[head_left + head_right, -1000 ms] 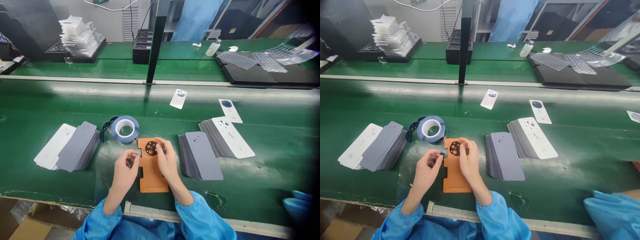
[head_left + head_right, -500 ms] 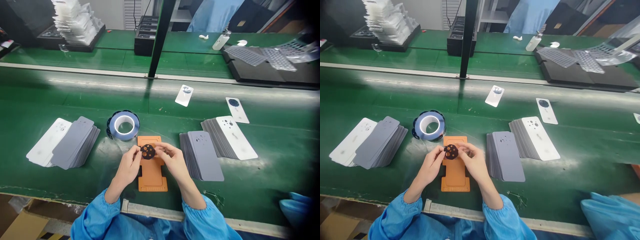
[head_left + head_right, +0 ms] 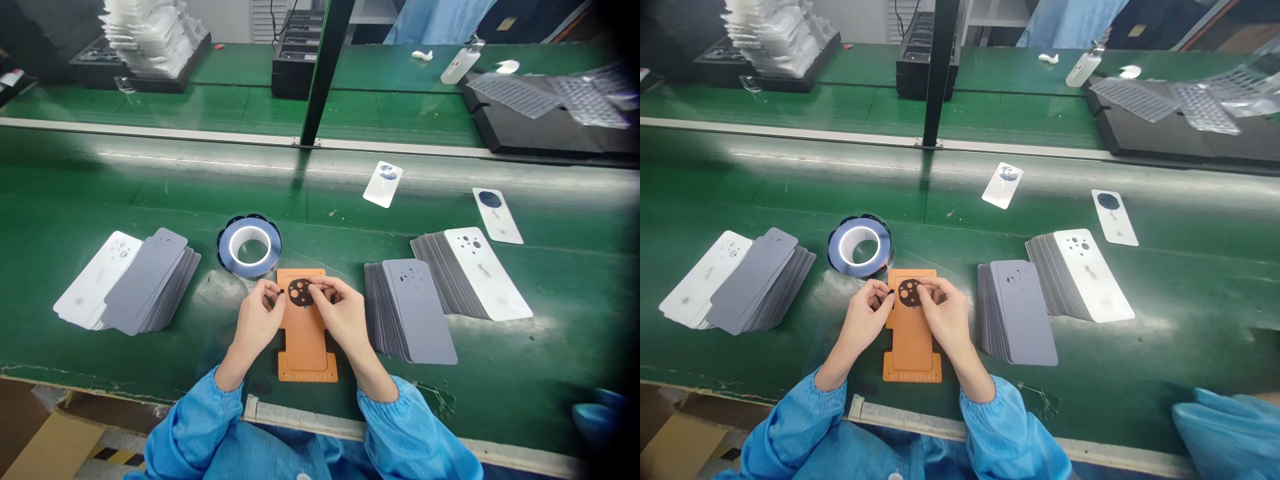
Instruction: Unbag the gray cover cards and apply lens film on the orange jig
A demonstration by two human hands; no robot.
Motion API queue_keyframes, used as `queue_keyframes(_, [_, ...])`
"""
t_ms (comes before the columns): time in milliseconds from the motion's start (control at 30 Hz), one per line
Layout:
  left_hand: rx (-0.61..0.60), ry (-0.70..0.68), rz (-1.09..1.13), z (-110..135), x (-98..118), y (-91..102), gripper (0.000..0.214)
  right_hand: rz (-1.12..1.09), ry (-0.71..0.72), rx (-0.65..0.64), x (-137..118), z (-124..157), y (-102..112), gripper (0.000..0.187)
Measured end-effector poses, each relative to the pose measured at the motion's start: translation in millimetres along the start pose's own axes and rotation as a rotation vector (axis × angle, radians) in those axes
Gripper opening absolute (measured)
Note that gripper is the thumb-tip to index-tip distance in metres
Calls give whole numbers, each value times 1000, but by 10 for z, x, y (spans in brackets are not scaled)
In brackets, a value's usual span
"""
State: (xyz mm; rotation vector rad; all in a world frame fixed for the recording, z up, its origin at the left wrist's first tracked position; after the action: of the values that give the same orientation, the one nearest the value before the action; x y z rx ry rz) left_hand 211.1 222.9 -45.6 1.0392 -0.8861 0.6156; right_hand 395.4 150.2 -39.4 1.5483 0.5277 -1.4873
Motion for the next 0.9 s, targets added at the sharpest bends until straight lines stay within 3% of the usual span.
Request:
queue_keyframes(367, [52, 28, -181, 38, 125, -1, 10, 40, 83, 46, -23, 42, -9, 15])
queue_keyframes(767, [72, 25, -198, 14, 114, -9, 11, 146, 196, 57, -136, 104, 14, 14])
queue_keyframes(900, [77, 44, -178, 5, 107, -8, 11, 120, 150, 61, -68, 77, 78, 14])
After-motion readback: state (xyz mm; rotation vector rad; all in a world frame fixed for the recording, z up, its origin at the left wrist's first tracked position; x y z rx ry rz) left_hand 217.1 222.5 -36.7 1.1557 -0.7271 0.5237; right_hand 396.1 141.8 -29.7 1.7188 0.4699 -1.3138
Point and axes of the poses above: each hand's wrist, its own z-axis away from the middle knuckle, its own y-axis out of the back of the hand, x = y × z, the point moved 9 cm from there along -z, towards the middle knuckle, and after that the axes turned 1 degree about -x, right-handed, at the moved point
